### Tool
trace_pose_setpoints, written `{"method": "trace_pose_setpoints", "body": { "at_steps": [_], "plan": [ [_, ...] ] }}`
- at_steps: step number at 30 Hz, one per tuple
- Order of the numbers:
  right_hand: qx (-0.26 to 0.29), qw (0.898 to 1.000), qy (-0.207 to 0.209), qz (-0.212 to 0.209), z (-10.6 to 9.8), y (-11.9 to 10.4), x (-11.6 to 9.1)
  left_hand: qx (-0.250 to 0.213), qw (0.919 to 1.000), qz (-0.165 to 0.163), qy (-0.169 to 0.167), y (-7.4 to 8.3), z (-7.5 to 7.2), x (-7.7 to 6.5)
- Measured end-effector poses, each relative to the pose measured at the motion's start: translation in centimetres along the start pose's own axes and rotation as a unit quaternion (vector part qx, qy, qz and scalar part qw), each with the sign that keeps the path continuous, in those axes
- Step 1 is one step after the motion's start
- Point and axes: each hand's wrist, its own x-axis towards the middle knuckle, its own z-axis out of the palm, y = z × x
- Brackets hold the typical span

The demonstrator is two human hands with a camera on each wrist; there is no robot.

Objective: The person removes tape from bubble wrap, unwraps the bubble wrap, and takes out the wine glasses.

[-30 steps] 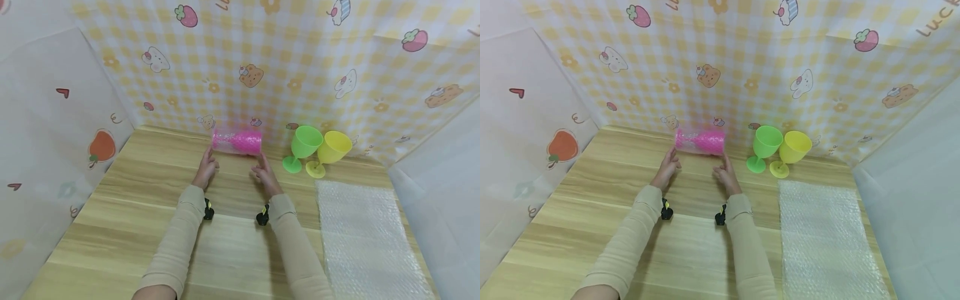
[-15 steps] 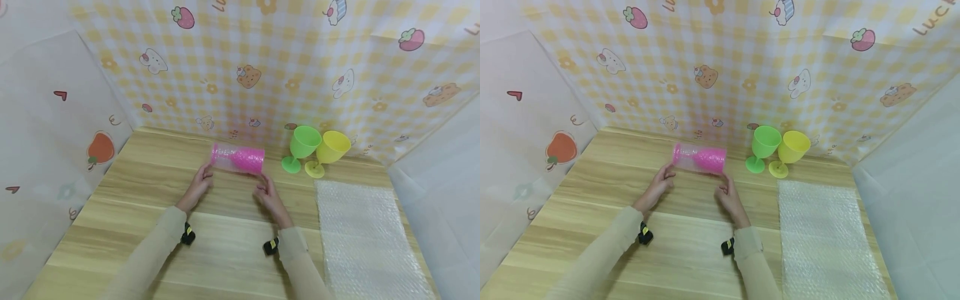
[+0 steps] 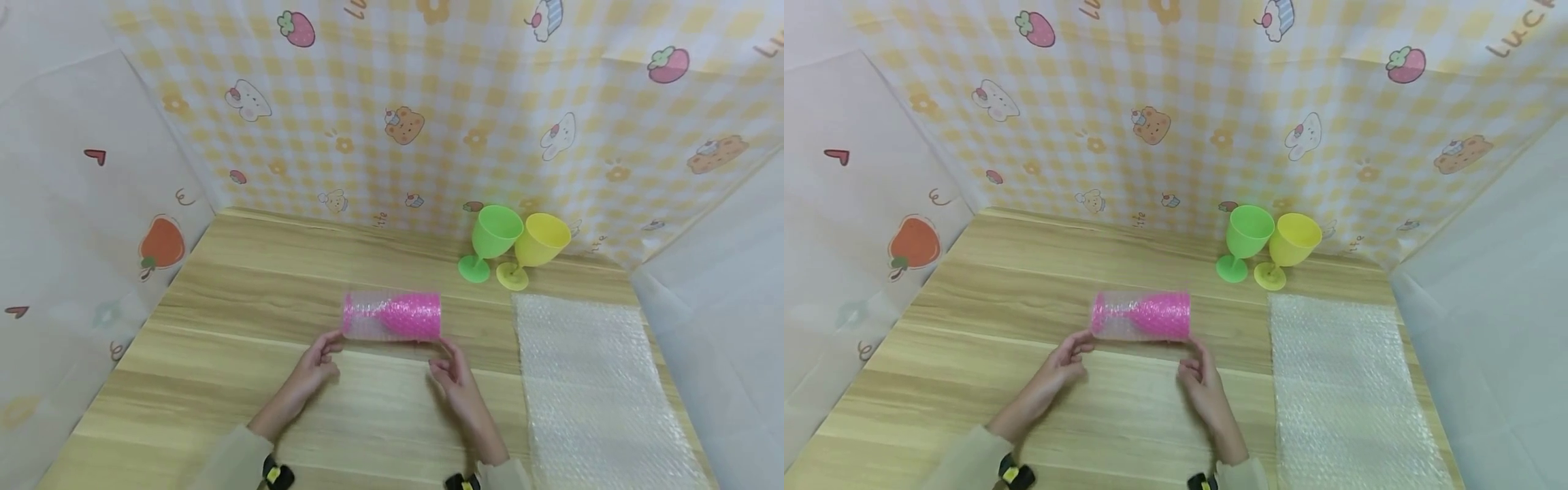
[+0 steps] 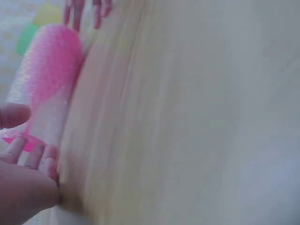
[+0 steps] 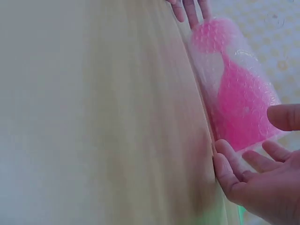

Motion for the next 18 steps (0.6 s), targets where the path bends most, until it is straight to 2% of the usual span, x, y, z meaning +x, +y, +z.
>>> {"method": "trace_pose_setpoints", "body": {
  "at_steps": [5,9,11,15,18],
  "plan": [
    [-0.002,1.0,0.03,-0.002,0.2,-0.5,-2.2,-0.028,0.9994,-0.017,-0.006,0.0,0.6,-2.8],
    [0.016,0.998,0.055,0.002,0.2,-1.2,-2.9,-0.026,0.9995,-0.015,-0.012,0.8,0.8,-4.0],
    [0.019,0.998,0.066,-0.01,0.2,-1.5,-2.7,-0.009,0.9996,0.001,-0.027,1.5,0.7,-4.3],
    [0.004,0.994,0.098,-0.037,-0.2,-1.8,-1.4,0.052,0.9957,0.06,-0.049,2.8,0.4,-4.6],
    [-0.016,0.992,0.116,-0.038,-0.4,-2.2,-0.3,0.115,0.9898,0.076,-0.037,3.8,0.3,-4.5]
  ]
}}
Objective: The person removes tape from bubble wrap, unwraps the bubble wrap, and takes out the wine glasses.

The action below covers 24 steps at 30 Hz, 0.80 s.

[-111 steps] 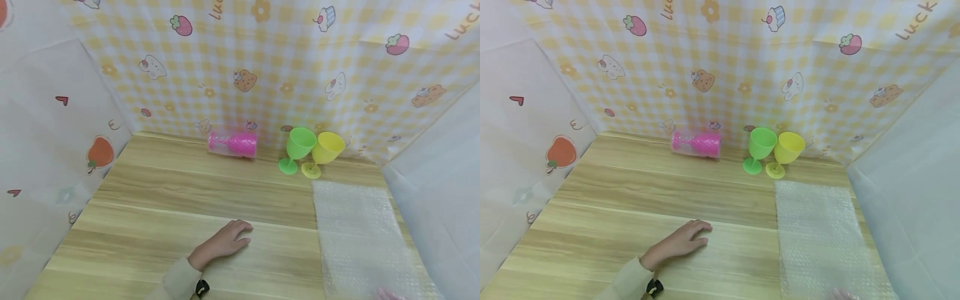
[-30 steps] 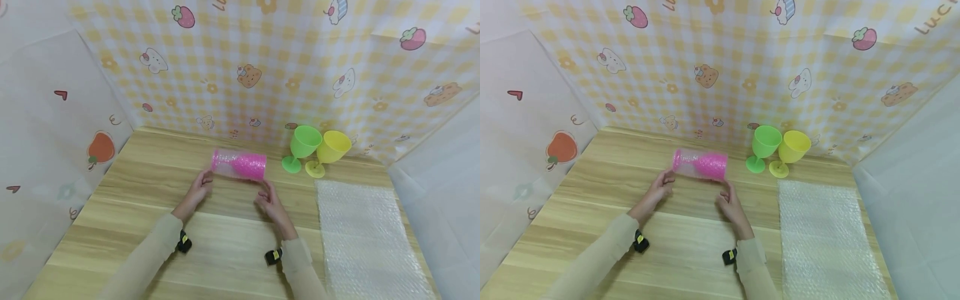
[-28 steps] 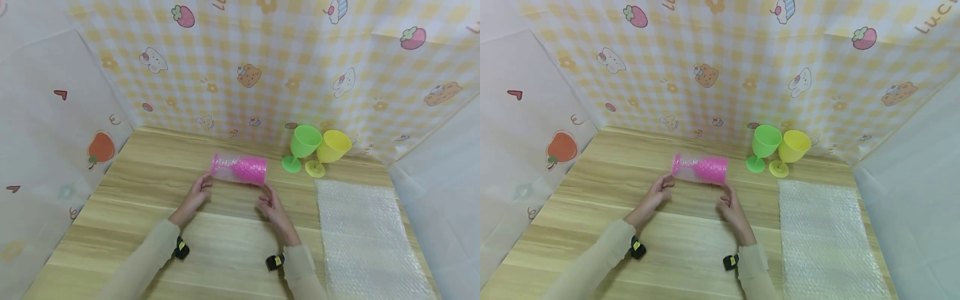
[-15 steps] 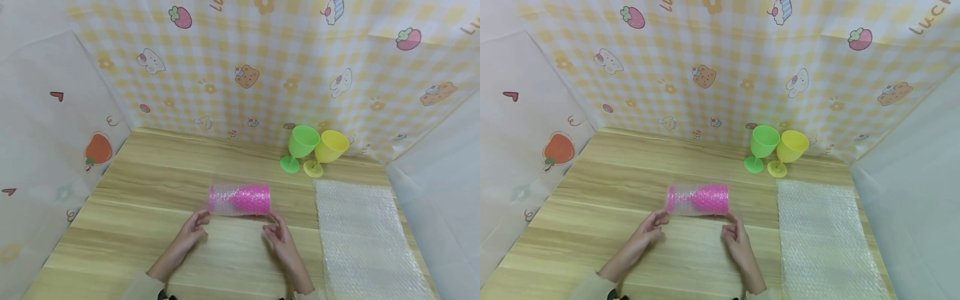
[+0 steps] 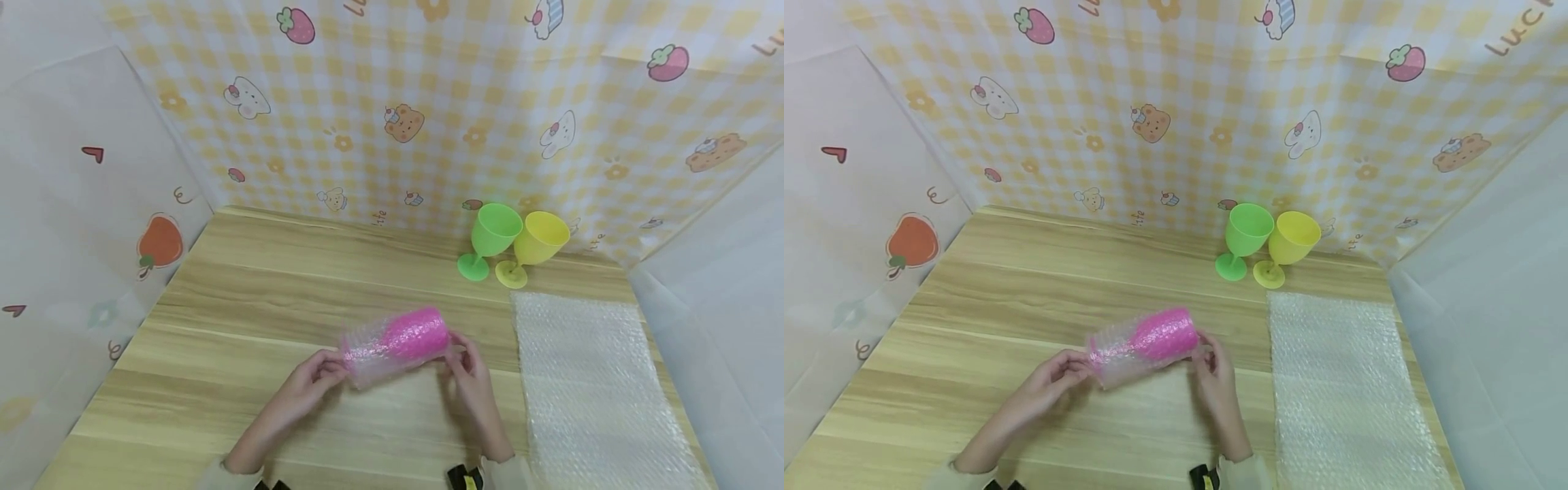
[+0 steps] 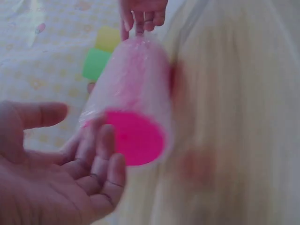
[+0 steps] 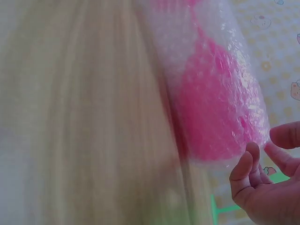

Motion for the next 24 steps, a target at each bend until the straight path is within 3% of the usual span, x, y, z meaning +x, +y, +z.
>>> {"method": "trace_pose_setpoints", "body": {
  "at_steps": [3,6,9,11,14,19,22,24],
  "plan": [
    [-0.015,1.0,-0.005,0.0,0.0,-0.6,0.9,0.067,0.9971,-0.005,0.037,1.0,0.0,0.7],
    [-0.02,1.0,-0.015,-0.006,0.2,-0.5,1.8,0.136,0.9871,0.015,0.083,1.5,0.6,1.9],
    [-0.004,1.0,-0.017,-0.006,0.4,0.1,2.5,0.198,0.9758,0.043,0.083,1.5,1.4,3.6],
    [0.02,0.999,-0.024,0.008,0.7,0.3,2.8,0.212,0.9742,0.047,0.061,1.2,1.7,4.4],
    [0.044,0.998,-0.032,0.037,0.9,0.6,3.2,0.213,0.9764,0.024,0.027,0.9,2.1,4.6],
    [0.046,0.997,-0.022,0.058,0.6,0.6,3.7,0.159,0.9862,-0.018,-0.043,1.2,2.5,3.0],
    [0.036,0.997,-0.033,0.059,0.6,0.1,3.9,0.137,0.9844,-0.024,-0.107,1.4,2.7,2.2],
    [0.03,0.996,-0.054,0.06,0.9,-0.3,4.1,0.136,0.9822,-0.011,-0.13,1.6,2.8,2.0]
  ]
}}
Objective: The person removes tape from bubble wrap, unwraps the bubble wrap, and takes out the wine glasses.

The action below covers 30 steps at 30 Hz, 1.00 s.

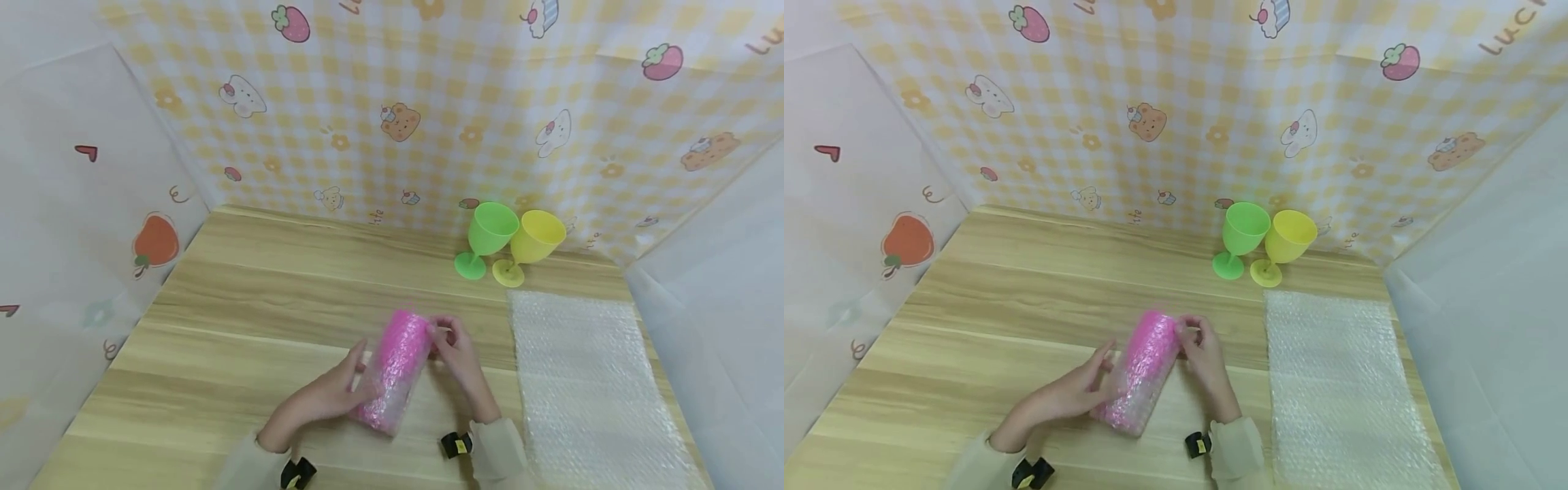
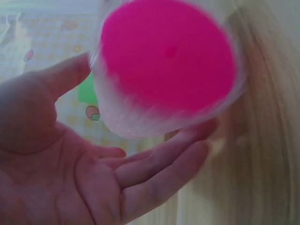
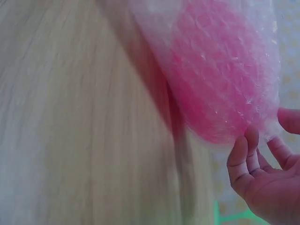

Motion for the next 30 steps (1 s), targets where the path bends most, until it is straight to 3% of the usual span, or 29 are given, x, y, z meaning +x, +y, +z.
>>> {"method": "trace_pose_setpoints", "body": {
  "at_steps": [2,8,11,17,21,26,30],
  "plan": [
    [-0.01,1.0,-0.02,0.001,0.6,-0.4,0.1,0.003,0.9998,0.018,0.003,0.0,-0.1,0.2],
    [-0.043,0.997,-0.056,-0.016,2.8,-1.1,0.2,0.052,0.9936,0.061,0.08,-0.1,-0.6,1.9],
    [-0.042,0.997,-0.062,-0.029,3.5,-1.3,0.2,0.095,0.9893,0.058,0.094,-0.1,-0.8,2.2],
    [-0.077,0.996,-0.035,-0.033,3.6,-2.2,-0.6,0.14,0.9817,0.055,0.117,0.7,-0.6,2.8],
    [-0.128,0.991,-0.026,-0.035,3.1,-3.0,-1.3,0.191,0.9714,0.062,0.127,1.6,0.1,3.5],
    [-0.195,0.978,-0.027,-0.07,2.4,-3.5,-2.3,0.27,0.953,0.076,0.115,2.9,1.4,4.2],
    [-0.214,0.974,-0.017,-0.065,1.7,-3.2,-2.8,0.303,0.9432,0.075,0.114,3.9,2.2,4.5]
  ]
}}
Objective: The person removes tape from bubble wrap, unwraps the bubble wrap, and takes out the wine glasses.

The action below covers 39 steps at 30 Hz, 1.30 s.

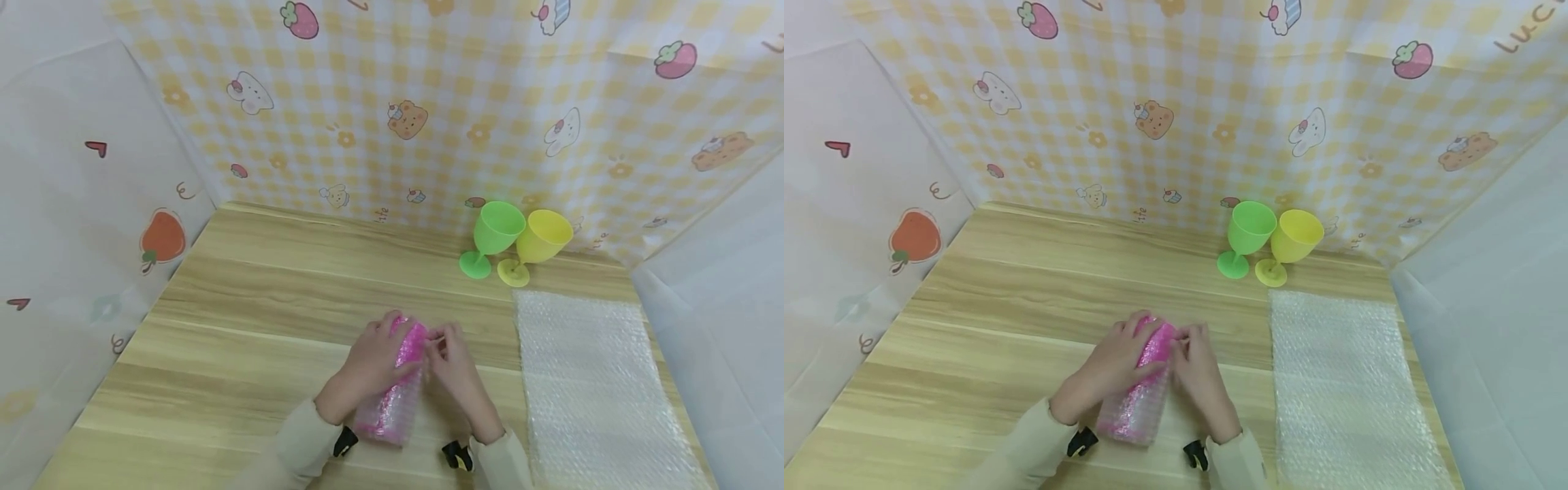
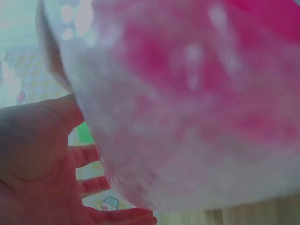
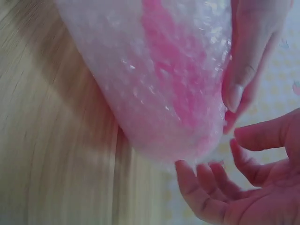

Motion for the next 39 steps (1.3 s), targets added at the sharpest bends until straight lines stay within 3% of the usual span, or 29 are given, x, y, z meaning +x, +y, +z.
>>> {"method": "trace_pose_setpoints", "body": {
  "at_steps": [9,17,39],
  "plan": [
    [0.005,0.998,-0.02,0.053,-1.0,2.2,0.2,0.049,0.9986,-0.008,-0.02,1.8,0.3,0.4],
    [0.062,0.993,-0.057,0.083,-1.7,2.7,0.3,0.075,0.9968,-0.008,-0.029,2.3,0.0,0.5],
    [0.132,0.984,-0.052,0.104,-1.6,3.1,0.0,0.104,0.9944,0.004,-0.021,2.4,0.4,0.6]
  ]
}}
